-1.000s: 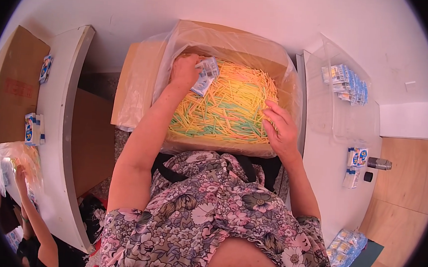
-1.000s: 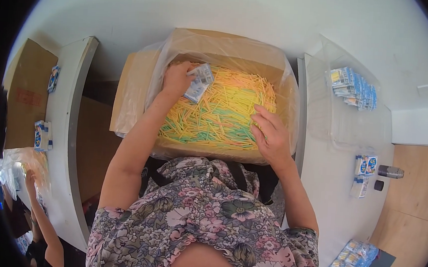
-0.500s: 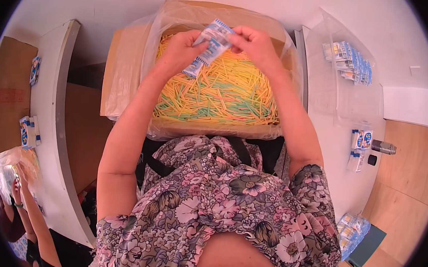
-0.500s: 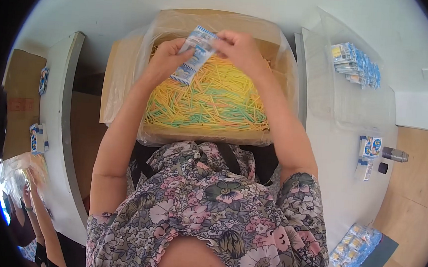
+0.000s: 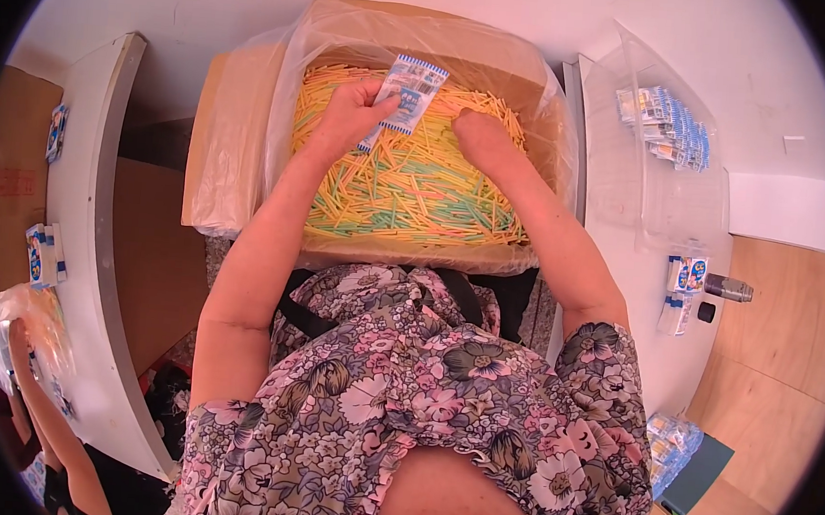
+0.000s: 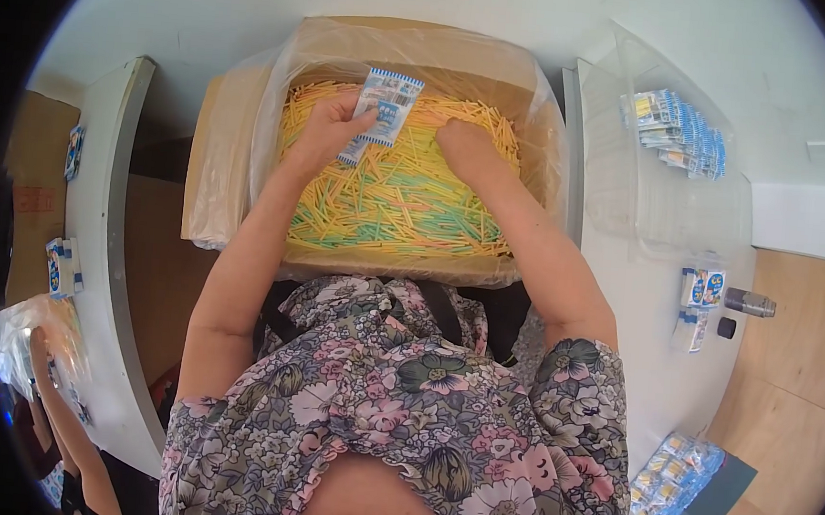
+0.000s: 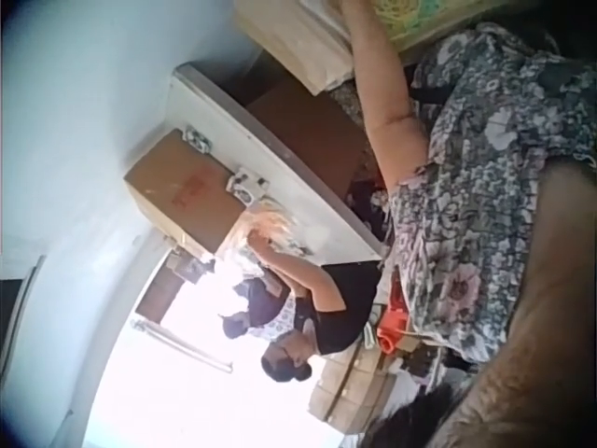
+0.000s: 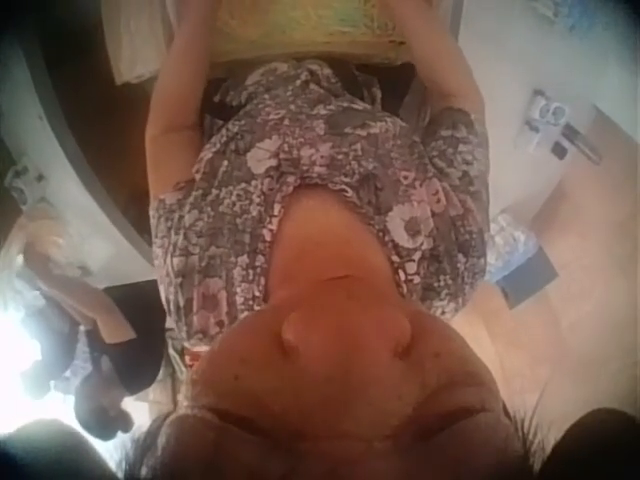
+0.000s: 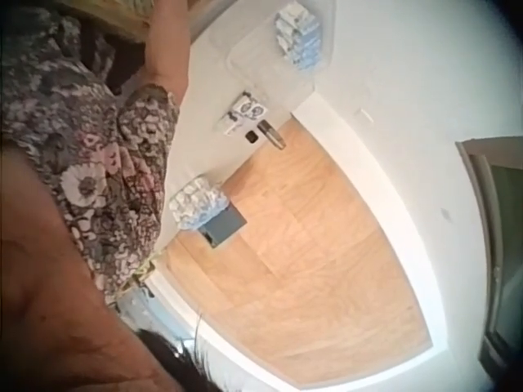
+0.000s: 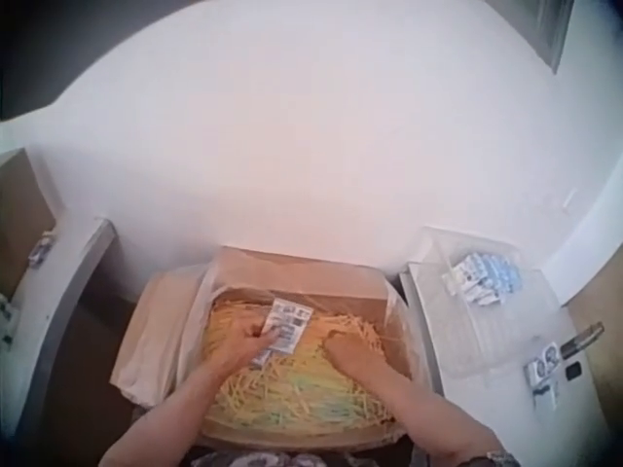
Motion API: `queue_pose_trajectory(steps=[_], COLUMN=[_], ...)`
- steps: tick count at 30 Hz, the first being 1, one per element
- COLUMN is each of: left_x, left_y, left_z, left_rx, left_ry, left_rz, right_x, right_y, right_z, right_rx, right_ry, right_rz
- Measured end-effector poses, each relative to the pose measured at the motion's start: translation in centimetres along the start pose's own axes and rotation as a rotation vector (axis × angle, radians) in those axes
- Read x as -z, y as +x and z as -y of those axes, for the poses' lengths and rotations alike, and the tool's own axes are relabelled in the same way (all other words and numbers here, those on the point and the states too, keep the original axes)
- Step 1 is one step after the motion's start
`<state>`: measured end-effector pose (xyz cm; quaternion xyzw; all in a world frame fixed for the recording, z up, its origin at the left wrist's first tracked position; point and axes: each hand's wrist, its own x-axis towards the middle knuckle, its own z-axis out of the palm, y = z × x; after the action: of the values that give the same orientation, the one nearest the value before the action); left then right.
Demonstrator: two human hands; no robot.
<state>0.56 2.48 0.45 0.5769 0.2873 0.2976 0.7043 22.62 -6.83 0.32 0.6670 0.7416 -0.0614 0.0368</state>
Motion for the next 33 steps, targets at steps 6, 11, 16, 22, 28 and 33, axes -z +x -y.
queue_pose_trajectory(steps=[6, 11, 16, 22, 28, 33], left_x=[-0.5, -0.6, -1.2, -3.1, -3.6, -3.4], left_y=[-0.1, -0.1, -0.7, -1.4, -2.0, -1.7], left_z=[0.1, 1.3, 0.8, 0.8, 0.3, 0.6], left_rx=[0.025, 0.056, 0.07, -0.079, 0.056, -0.09], left_ry=[0.044, 0.01, 0.436, 0.079, 0.068, 0.31], left_rz=[0.157, 0.319, 0.577, 0.557, 0.558, 0.514], right_x=[-0.3, 0.1, 2.4, 2.6, 2.1, 4.0], right_y=[-0.3, -0.1, -1.2, -3.2, -3.2, -3.8], right_z=[-0.8, -1.6, -2.4, 0.9, 3.3, 3.2], right_rx=[0.077, -0.013, -0.134, -0.346, -0.274, -0.439], right_ry=[-0.07, 0.149, 0.351, 1.166, 1.437, 1.372], right_rz=[-0.018, 0.052, -0.107, -0.084, -0.127, -0.065])
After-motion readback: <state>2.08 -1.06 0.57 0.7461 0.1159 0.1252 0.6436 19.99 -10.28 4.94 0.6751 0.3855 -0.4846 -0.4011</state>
